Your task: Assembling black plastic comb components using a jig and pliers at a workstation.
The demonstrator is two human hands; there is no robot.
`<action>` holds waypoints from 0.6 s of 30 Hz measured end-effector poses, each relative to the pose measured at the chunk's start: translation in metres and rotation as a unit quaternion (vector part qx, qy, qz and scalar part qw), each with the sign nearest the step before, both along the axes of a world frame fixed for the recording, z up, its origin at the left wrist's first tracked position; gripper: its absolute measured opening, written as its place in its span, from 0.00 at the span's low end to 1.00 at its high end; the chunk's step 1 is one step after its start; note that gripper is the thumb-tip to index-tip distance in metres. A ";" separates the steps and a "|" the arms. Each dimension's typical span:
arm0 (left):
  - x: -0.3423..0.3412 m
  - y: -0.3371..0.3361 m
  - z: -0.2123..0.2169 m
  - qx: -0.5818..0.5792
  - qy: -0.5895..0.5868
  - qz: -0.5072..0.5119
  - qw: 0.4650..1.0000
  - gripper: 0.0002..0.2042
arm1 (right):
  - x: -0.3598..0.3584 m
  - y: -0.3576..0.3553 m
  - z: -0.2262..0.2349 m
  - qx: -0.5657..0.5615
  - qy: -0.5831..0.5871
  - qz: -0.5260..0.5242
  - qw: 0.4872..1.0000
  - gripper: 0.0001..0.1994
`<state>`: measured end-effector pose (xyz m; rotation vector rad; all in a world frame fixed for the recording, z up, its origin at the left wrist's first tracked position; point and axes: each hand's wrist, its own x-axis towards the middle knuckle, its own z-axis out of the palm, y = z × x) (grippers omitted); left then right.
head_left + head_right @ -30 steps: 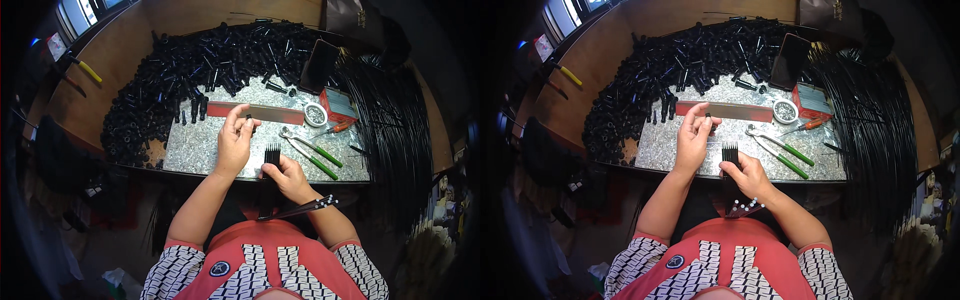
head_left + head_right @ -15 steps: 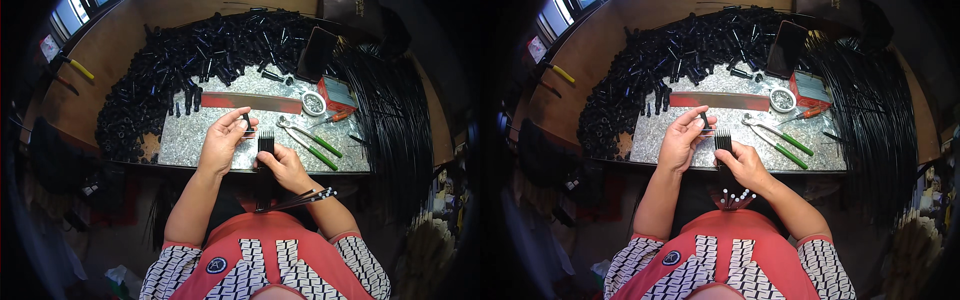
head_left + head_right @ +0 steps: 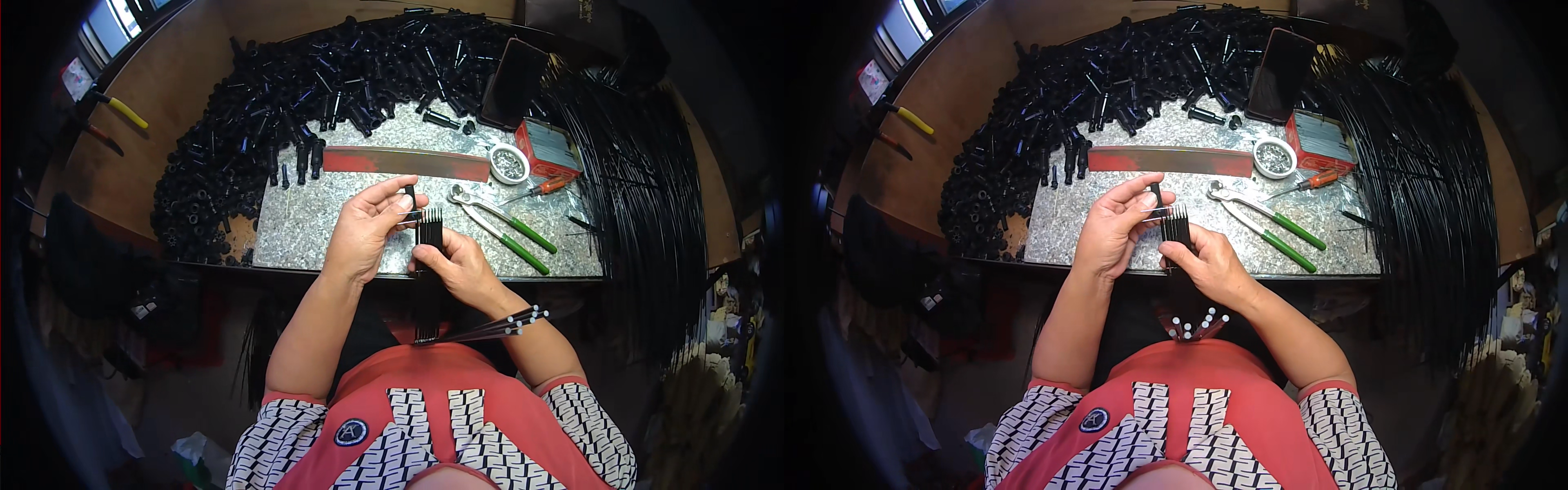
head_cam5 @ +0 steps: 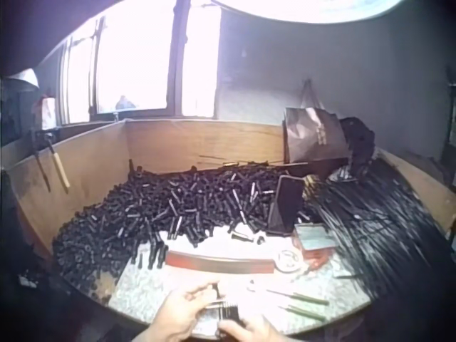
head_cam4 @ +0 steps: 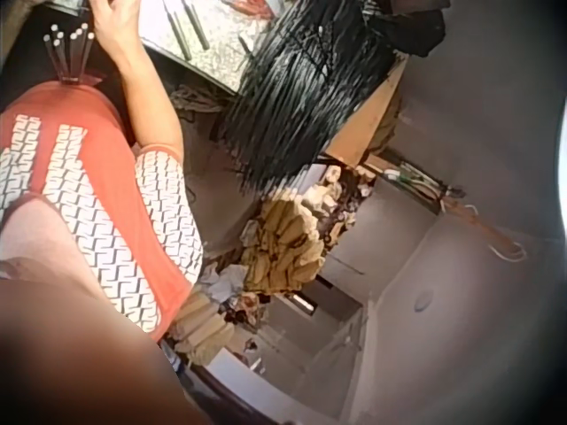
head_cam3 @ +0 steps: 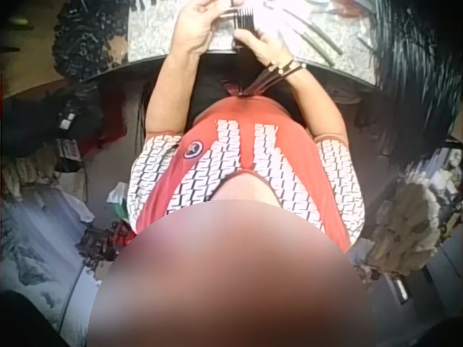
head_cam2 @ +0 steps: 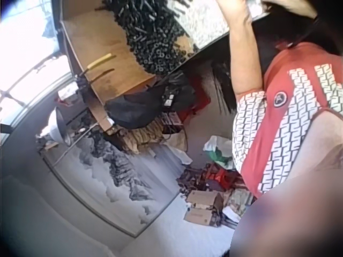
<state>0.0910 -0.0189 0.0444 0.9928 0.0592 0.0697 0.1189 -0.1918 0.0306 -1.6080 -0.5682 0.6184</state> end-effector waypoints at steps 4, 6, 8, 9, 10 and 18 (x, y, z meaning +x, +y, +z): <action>0.002 0.002 -0.001 -0.006 0.007 -0.017 1.000 0.17 | 0.001 0.000 0.000 0.001 0.001 0.007 1.000 0.09; 0.002 0.005 -0.003 -0.034 0.000 -0.034 0.999 0.17 | 0.000 0.000 0.000 0.002 -0.003 0.008 1.000 0.09; 0.001 0.007 -0.005 -0.029 0.014 -0.034 0.999 0.16 | 0.000 0.000 -0.001 0.002 -0.006 0.008 1.000 0.09; 0.001 0.007 -0.006 -0.025 0.028 -0.036 0.999 0.17 | 0.000 0.000 -0.003 0.006 -0.004 0.003 1.000 0.09; 0.000 0.008 -0.005 -0.025 0.028 -0.036 0.999 0.17 | 0.000 0.000 -0.004 0.010 -0.002 -0.002 1.000 0.09; -0.013 0.002 -0.010 0.019 -0.005 -0.040 0.999 0.14 | -0.001 -0.004 0.003 -0.020 -0.048 -0.020 0.998 0.09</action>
